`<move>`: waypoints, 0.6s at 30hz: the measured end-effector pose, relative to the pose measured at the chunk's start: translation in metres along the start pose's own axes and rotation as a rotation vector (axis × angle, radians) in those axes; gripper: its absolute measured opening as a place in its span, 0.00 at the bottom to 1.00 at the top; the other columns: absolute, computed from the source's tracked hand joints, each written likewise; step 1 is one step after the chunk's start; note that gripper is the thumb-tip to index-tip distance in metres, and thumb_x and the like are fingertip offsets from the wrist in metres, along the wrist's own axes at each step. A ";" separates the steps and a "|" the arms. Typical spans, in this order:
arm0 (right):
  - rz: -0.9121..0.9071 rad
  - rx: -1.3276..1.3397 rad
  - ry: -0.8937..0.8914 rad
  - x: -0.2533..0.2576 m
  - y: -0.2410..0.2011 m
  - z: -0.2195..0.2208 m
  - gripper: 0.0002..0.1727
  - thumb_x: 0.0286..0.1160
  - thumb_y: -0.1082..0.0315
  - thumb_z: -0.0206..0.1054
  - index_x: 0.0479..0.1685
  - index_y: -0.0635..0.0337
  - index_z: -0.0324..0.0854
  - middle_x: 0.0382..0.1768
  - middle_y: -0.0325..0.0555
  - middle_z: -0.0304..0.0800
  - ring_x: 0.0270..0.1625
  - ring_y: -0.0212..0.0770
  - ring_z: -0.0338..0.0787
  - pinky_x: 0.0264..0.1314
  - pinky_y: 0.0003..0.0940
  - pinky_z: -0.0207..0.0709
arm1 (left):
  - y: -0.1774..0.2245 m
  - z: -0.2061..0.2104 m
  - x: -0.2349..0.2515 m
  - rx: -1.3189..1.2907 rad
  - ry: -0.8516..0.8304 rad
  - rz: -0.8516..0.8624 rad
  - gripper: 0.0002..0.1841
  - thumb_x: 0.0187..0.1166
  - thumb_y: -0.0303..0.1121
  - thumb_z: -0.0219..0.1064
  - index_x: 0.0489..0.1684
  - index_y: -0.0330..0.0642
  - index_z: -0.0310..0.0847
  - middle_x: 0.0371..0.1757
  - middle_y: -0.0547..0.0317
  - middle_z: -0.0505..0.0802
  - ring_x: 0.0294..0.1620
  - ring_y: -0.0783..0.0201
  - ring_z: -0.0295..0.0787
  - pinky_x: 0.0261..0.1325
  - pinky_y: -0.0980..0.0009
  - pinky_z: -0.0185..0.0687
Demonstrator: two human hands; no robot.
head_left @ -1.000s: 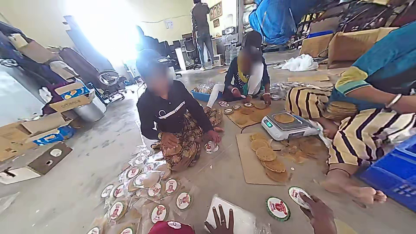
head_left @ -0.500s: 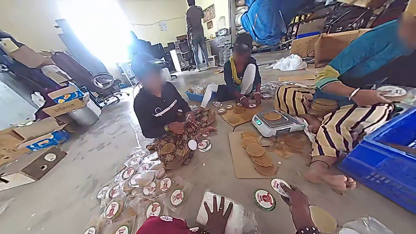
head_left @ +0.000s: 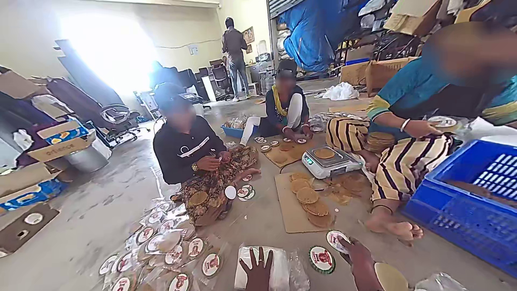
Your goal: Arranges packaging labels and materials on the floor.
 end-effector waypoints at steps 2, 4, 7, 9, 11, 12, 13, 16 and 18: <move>-0.013 -0.004 -0.009 -0.001 0.000 -0.001 0.25 0.77 0.66 0.75 0.70 0.67 0.77 0.61 0.65 0.85 0.53 0.55 0.87 0.52 0.52 0.82 | -0.003 -0.002 0.002 0.001 -0.011 -0.020 0.68 0.51 0.44 0.87 0.99 0.63 0.37 0.98 0.43 0.37 0.93 0.21 0.23 0.71 0.06 0.31; -0.035 -0.017 -0.012 -0.006 -0.003 -0.002 0.24 0.76 0.66 0.75 0.68 0.69 0.78 0.59 0.66 0.85 0.53 0.56 0.88 0.52 0.54 0.83 | -0.004 -0.001 0.003 0.008 -0.002 -0.034 0.69 0.50 0.43 0.88 0.99 0.63 0.36 0.98 0.44 0.37 0.93 0.21 0.23 0.71 0.07 0.32; -0.030 0.001 -0.020 -0.011 -0.002 -0.002 0.26 0.75 0.66 0.76 0.69 0.69 0.77 0.60 0.67 0.85 0.55 0.58 0.88 0.54 0.56 0.83 | -0.008 0.005 -0.002 0.011 0.036 -0.021 0.68 0.51 0.41 0.87 0.99 0.62 0.36 0.98 0.45 0.37 0.94 0.24 0.23 0.74 0.08 0.29; -0.031 0.022 -0.028 -0.014 -0.001 -0.002 0.27 0.74 0.68 0.76 0.71 0.70 0.76 0.61 0.68 0.84 0.55 0.58 0.88 0.54 0.55 0.83 | -0.007 0.007 -0.009 -0.006 0.058 0.004 0.65 0.55 0.38 0.85 0.99 0.59 0.38 0.98 0.43 0.38 0.95 0.27 0.24 0.77 0.11 0.25; -0.027 0.019 -0.032 -0.016 0.001 -0.003 0.27 0.74 0.68 0.76 0.71 0.69 0.76 0.61 0.67 0.85 0.55 0.57 0.89 0.55 0.54 0.84 | -0.003 0.009 -0.019 -0.031 0.095 0.024 0.59 0.61 0.29 0.79 0.98 0.57 0.41 0.97 0.40 0.41 0.95 0.27 0.28 0.80 0.14 0.26; -0.025 0.017 -0.033 -0.017 0.001 -0.003 0.27 0.74 0.68 0.76 0.71 0.69 0.77 0.61 0.67 0.85 0.56 0.57 0.89 0.55 0.55 0.84 | 0.000 0.009 -0.023 -0.038 0.104 0.029 0.57 0.64 0.28 0.78 0.98 0.56 0.43 0.97 0.38 0.42 0.95 0.27 0.29 0.81 0.15 0.26; -0.025 0.016 -0.031 -0.019 0.002 -0.003 0.27 0.74 0.69 0.76 0.70 0.69 0.77 0.61 0.68 0.85 0.56 0.58 0.88 0.56 0.56 0.83 | 0.003 0.010 -0.028 -0.048 0.108 0.038 0.55 0.65 0.30 0.77 0.98 0.56 0.43 0.96 0.37 0.43 0.95 0.28 0.29 0.82 0.16 0.25; -0.032 -0.017 -0.037 -0.023 0.006 -0.003 0.27 0.74 0.69 0.76 0.71 0.70 0.77 0.61 0.68 0.85 0.57 0.59 0.88 0.57 0.57 0.82 | 0.011 0.012 -0.040 -0.046 0.063 0.081 0.59 0.65 0.41 0.80 0.99 0.55 0.38 0.96 0.34 0.40 0.95 0.29 0.27 0.84 0.18 0.24; -0.047 -0.059 -0.040 -0.030 0.002 -0.005 0.25 0.74 0.69 0.76 0.69 0.69 0.79 0.61 0.68 0.86 0.58 0.60 0.88 0.59 0.57 0.82 | 0.018 0.011 -0.046 -0.044 0.073 0.140 0.57 0.66 0.41 0.79 0.98 0.52 0.42 0.96 0.36 0.43 0.95 0.30 0.30 0.84 0.18 0.26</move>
Point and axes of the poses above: each hand's wrist, its own x-axis towards the middle knuckle, its own z-axis out of the palm, y = z × x, the point moved 5 cm from there along x, towards the middle knuckle
